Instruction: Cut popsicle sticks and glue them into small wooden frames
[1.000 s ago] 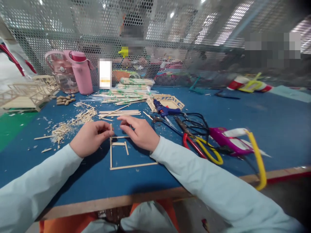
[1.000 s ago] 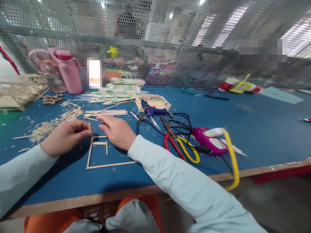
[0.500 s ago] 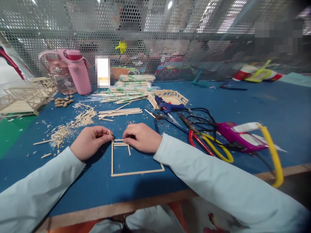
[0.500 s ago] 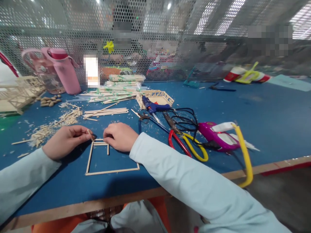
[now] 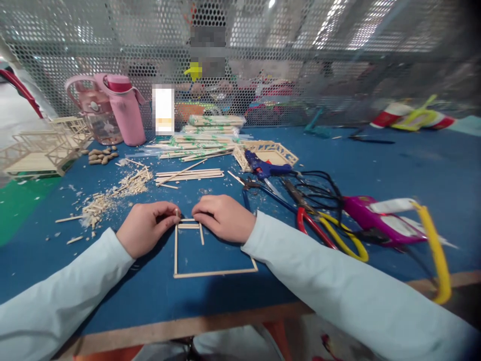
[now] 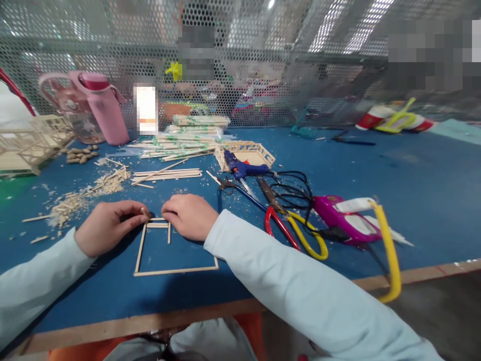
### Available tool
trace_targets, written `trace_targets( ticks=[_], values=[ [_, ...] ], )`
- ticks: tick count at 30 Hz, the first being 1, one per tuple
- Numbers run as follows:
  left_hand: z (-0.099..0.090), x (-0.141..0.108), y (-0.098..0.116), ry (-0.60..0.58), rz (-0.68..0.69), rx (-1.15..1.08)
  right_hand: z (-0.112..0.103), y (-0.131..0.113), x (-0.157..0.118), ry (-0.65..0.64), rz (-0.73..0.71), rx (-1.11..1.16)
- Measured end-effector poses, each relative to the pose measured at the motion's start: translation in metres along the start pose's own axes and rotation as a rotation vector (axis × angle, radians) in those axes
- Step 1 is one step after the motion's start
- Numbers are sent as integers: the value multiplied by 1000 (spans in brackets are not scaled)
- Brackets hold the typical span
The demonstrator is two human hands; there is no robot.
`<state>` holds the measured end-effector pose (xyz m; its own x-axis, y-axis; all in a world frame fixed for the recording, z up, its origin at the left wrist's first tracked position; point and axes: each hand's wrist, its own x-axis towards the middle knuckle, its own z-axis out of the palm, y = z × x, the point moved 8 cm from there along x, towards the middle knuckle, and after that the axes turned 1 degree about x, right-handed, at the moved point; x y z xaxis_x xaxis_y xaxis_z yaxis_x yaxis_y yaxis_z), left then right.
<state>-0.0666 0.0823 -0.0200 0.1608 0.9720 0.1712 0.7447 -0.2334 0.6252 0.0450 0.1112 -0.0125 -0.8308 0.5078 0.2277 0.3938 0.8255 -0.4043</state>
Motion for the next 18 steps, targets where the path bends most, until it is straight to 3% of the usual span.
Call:
trace_targets(
  ticks=[4, 9, 13, 15, 18],
  values=[
    [-1, 0, 0, 7, 12, -11, -8, -13, -1, 148, -109, -4],
    [1, 2, -3, -7, 7, -15, -4, -23, 4, 164, -223, -83],
    [4, 3, 0, -22, 44, 8, -7, -25, 5, 199, -247, -4],
    [4, 3, 3, -2, 79, 12, -12, -25, 5, 232, -222, 80],
    [-5, 1, 9, 112, 129, 14, -21, -12, 6, 325, -57, 370]
  ],
)
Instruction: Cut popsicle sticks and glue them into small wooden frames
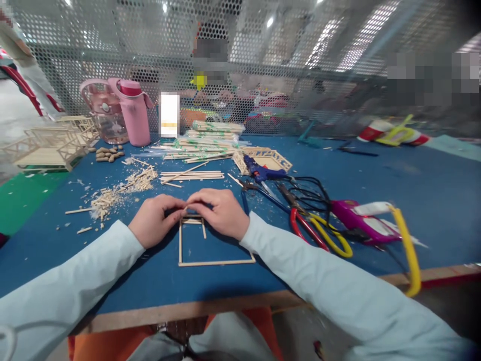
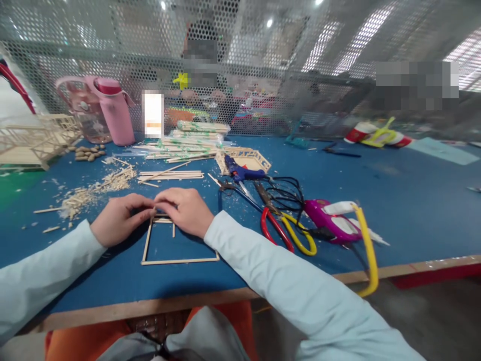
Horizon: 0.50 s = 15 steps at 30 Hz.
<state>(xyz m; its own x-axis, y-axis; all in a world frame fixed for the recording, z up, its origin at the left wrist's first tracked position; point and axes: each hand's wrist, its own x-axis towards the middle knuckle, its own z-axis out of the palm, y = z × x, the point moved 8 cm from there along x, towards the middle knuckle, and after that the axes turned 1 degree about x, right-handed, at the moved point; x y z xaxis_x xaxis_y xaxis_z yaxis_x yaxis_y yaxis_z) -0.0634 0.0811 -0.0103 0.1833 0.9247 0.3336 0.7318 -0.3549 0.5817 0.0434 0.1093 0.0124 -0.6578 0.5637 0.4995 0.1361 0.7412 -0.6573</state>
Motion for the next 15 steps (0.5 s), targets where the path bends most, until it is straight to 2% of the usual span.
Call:
trace_targets(
  ticks=[3, 6, 9, 15],
  values=[
    [-12, -2, 8, 134, 57, -78, 0, 21, -2, 73, 274, 516],
    [-19, -5, 14, 217, 90, -203, 14, 30, -7, 30, 444, 916],
    [-20, -7, 19, 228, 120, -305, 20, 32, -11, 2, 520, 1072],
    [-20, -6, 19, 185, 126, -384, 19, 30, -12, -5, 536, 1143]
  ],
)
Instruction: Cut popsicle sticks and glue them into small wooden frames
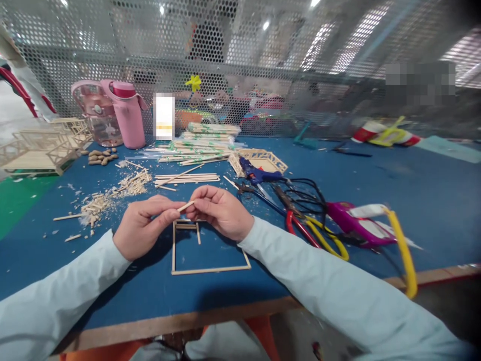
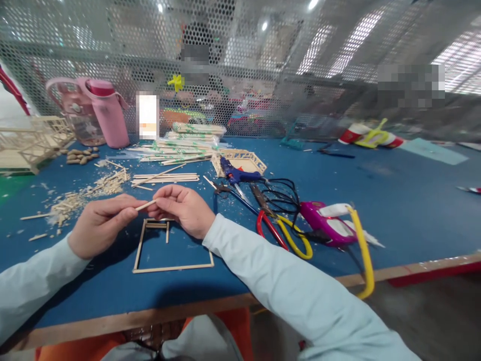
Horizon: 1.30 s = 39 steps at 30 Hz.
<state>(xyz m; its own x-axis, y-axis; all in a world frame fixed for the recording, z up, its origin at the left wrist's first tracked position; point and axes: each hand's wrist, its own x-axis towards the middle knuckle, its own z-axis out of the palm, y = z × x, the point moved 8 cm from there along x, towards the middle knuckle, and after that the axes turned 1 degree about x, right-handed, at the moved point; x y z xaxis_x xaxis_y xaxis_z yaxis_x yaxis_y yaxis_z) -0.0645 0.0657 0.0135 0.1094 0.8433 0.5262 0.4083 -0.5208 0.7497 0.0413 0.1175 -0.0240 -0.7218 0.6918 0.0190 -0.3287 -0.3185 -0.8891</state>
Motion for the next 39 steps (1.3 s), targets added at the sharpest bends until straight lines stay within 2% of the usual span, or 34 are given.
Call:
trace_targets(
  ticks=[5, 11, 14, 16, 19, 21, 23, 26, 33, 39],
  values=[
    [2, 1, 6, -46, 24, 0, 6, 2, -2, -44, 24, 110],
    [3, -1, 13, 47, 49, 51, 9, 12, -1, -22, 43, 140],
    [-7, -1, 5, 120, -59, 116, 3, 6, -1, 16, 2, -105],
    [-12, 1, -8, 107, -191, 169, -5, -10, -3, 61, -96, -480],
    [-9, 1, -28, -44, -343, 232, -3, -28, -9, 12, -239, -1185],
    [-3, 1, -37, -144, -370, 268, -2, -27, -12, -85, -233, -1469],
    [2, 0, -41, -208, -366, 296, -4, -23, -13, -140, -198, -1561],
    [5, -1, -42, -242, -346, 339, -6, -21, -13, -152, -191, -1593],
    [5, -2, -39, -224, -311, 396, -6, -20, -14, -116, -211, -1606],
    [8, 0, -32, -221, -248, 450, -9, -18, -7, -88, -170, -1654]
  ],
)
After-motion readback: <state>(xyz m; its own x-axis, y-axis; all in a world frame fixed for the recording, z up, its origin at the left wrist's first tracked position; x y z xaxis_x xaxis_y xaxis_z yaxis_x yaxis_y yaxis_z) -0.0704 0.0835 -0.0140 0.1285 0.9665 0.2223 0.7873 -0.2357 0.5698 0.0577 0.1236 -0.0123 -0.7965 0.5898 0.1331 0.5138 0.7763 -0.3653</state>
